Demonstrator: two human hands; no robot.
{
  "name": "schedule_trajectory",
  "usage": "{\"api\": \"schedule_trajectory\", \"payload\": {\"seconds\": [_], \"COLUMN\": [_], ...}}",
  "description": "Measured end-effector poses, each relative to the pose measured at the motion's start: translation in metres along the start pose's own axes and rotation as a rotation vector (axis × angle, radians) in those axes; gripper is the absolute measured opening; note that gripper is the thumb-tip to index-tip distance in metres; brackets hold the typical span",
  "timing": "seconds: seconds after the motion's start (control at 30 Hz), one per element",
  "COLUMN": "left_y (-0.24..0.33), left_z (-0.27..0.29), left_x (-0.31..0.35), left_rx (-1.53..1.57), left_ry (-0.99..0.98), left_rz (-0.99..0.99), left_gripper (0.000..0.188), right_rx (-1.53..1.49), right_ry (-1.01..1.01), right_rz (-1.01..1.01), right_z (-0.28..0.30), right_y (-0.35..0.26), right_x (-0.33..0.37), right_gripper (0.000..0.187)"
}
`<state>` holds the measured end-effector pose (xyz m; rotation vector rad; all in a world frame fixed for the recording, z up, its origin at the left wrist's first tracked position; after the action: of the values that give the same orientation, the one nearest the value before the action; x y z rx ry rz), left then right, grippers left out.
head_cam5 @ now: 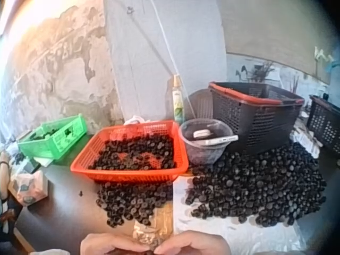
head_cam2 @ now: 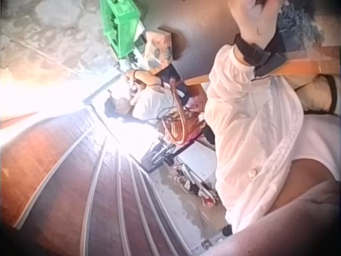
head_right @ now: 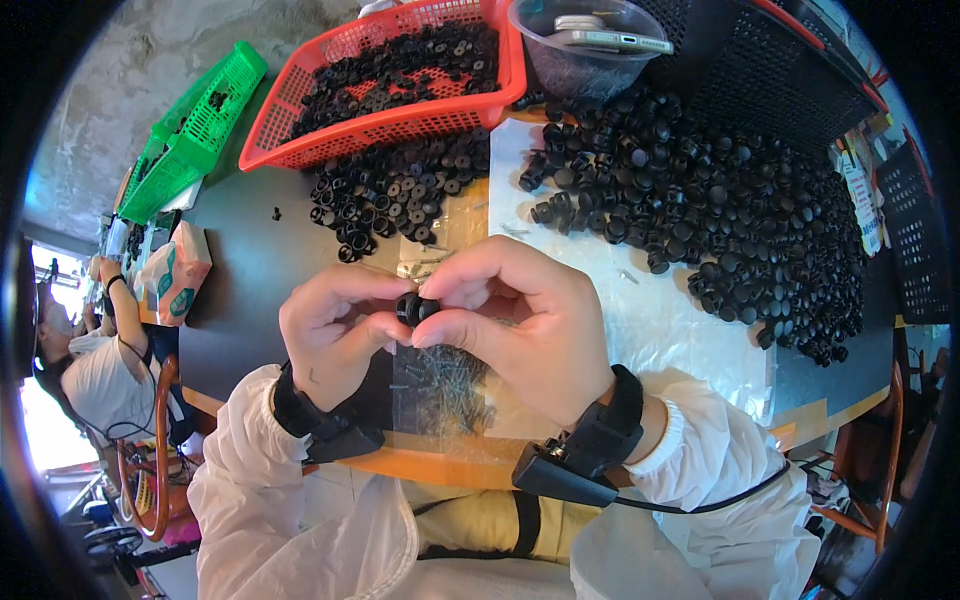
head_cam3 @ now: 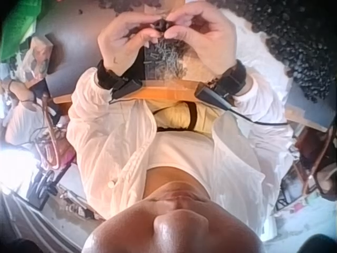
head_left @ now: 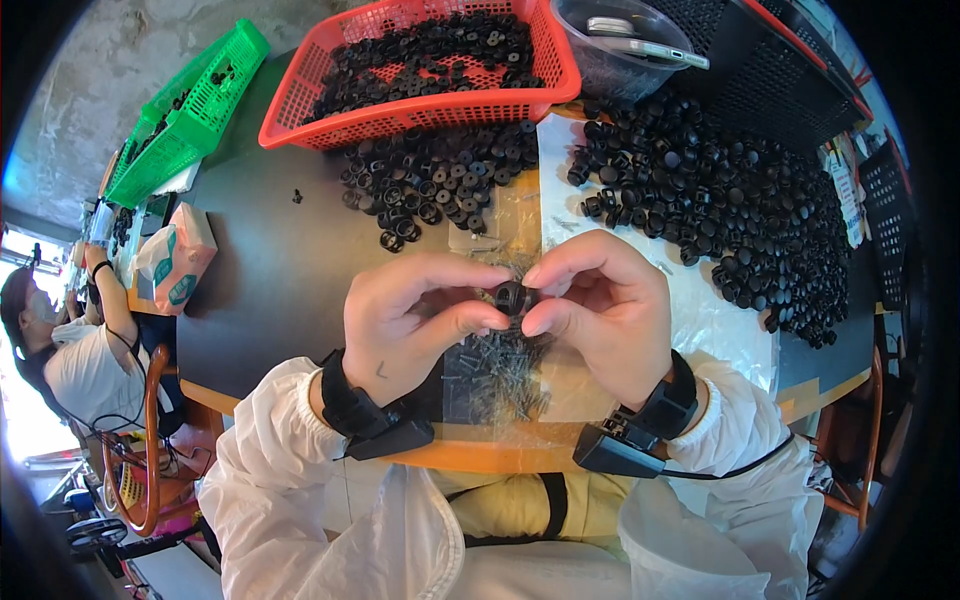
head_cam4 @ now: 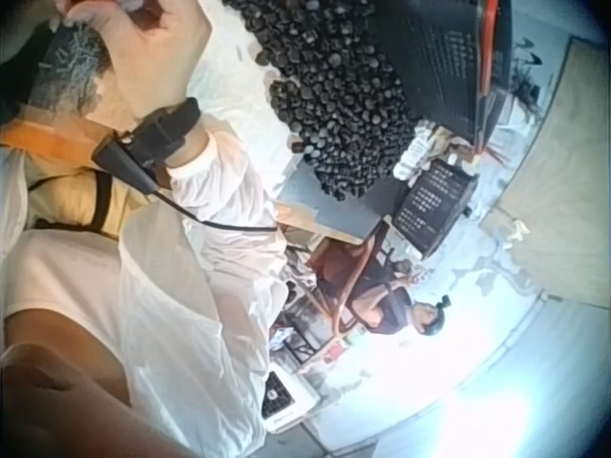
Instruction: Assembling small black plastic components by inserting metal pins at a manufacturing workstation.
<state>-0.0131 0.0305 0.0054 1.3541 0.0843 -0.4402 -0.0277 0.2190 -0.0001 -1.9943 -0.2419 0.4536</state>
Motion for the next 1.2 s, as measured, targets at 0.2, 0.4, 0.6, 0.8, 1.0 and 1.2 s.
{"api": "schedule_trajectory", "payload": {"seconds": [0.2, 0.4, 0.6, 0.8, 1.0, 1.2], "left_y": [-0.0039, -0.0027, -0.0013, -0.002, -0.0034, -0.0003], "left_z": [0.0013, 0.0024, 0.0015, 0.0017, 0.002, 0.002], "left_x": [0.0011, 0.0008, -0.0002, -0.0007, -0.0014, -0.0014], "left_rx": [-0.061, -0.045, -0.088, -0.11, -0.144, -0.178], "left_ry": [0.04, 0.067, 0.097, 0.101, 0.107, 0.052], "left_rz": [-0.063, -0.029, -0.006, -0.048, -0.06, -0.014], "left_gripper": [0.028, 0.03, 0.03, 0.031, 0.029, 0.031], "right_rx": [0.06, -0.065, 0.062, 0.028, 0.108, 0.084], "right_ry": [-0.068, 0.053, -0.031, -0.009, -0.008, 0.008], "right_rz": [0.061, -0.03, 0.031, 0.004, 0.014, -0.004], "right_z": [0.0042, -0.002, 0.0037, 0.004, 0.0043, 0.0047], "right_y": [0.0019, 0.0002, 0.0032, 0.002, -0.0003, 0.0002], "right_x": [-0.0011, -0.0031, -0.0028, -0.0021, -0.0037, -0.003], "right_gripper": [0.028, 0.029, 0.026, 0.024, 0.025, 0.025]}}
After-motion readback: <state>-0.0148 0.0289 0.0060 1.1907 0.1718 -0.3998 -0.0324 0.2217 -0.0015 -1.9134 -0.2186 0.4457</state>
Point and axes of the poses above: each hand's wrist, its own x-axis away from the middle knuckle, its own z-axis out of the back of the hand, y = z × x, the point moved 2 cm from there along -x, towards the middle knuckle, and after that the axes turned 5 degrees about -x, right-handed, at the moved point
